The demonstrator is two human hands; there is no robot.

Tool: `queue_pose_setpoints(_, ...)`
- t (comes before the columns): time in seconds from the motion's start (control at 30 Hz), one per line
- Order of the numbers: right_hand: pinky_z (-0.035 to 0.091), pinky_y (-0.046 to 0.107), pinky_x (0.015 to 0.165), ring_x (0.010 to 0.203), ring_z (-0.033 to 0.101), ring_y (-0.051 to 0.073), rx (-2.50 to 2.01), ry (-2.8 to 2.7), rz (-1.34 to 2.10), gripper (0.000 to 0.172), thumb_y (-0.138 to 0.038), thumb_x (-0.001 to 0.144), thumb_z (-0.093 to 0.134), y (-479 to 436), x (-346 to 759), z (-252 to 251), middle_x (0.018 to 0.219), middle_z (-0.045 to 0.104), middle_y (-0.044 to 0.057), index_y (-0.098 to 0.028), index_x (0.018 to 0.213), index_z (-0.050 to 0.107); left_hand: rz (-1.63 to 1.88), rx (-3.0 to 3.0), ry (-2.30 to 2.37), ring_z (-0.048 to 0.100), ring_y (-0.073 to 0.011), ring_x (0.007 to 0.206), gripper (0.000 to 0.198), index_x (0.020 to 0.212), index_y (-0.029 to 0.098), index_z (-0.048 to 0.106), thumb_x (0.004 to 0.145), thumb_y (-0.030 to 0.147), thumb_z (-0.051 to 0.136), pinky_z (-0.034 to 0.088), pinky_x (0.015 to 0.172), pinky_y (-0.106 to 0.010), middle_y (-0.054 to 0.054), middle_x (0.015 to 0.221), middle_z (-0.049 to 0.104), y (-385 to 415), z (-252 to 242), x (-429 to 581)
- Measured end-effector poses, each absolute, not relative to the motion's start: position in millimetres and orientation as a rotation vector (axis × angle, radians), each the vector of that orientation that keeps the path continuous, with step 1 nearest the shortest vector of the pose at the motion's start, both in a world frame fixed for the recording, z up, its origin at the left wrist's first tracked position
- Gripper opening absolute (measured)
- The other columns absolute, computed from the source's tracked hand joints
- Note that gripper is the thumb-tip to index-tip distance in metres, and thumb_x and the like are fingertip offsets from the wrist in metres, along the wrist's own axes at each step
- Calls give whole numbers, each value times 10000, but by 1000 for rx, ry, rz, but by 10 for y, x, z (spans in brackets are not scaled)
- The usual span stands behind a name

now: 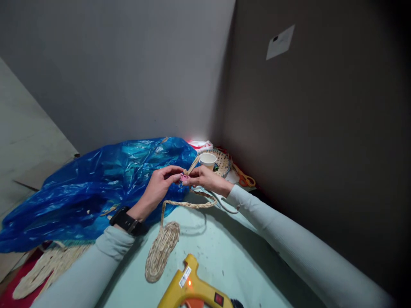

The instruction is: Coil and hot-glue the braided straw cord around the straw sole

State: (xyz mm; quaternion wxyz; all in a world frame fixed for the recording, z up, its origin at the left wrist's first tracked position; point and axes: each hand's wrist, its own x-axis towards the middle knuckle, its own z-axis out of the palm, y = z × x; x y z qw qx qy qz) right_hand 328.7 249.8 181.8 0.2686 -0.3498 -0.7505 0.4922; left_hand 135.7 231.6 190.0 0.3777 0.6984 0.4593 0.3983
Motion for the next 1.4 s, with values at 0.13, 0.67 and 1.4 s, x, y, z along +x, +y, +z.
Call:
queue_pose_setpoints(0.13,579,447,849,1015,675,237,-934,-1930,1243,301,-326,966,636,2505,3260,1801,1226,653,83,-174,1225,614,1020,1689,1128,666,-252,1040,361,1255,188,599,932,344,635,569,856,-472,-98,1266,642,2317,1840,1338)
queue_pose_setpoints(0.67,579,446,847,1012,674,237,-939,-1672,1269,310,-336,970,629,2442,3254,1700,1229,651,84,-176,1235,607,922,1842,1061,667,-254,1042,357,1251,187,603,931,341,637,569,858,-474,-97,1266,643,2291,1844,1472)
queue_pose_setpoints(1.4,579,445,844,1010,675,236,-1103,-1461,1315,310,-338,969,630,2247,3645,1759,1228,651,84,-176,1232,609,553,2649,1762,661,-255,1054,362,1262,194,597,931,336,637,567,865,-477,-100,1283,634,2532,1748,1198)
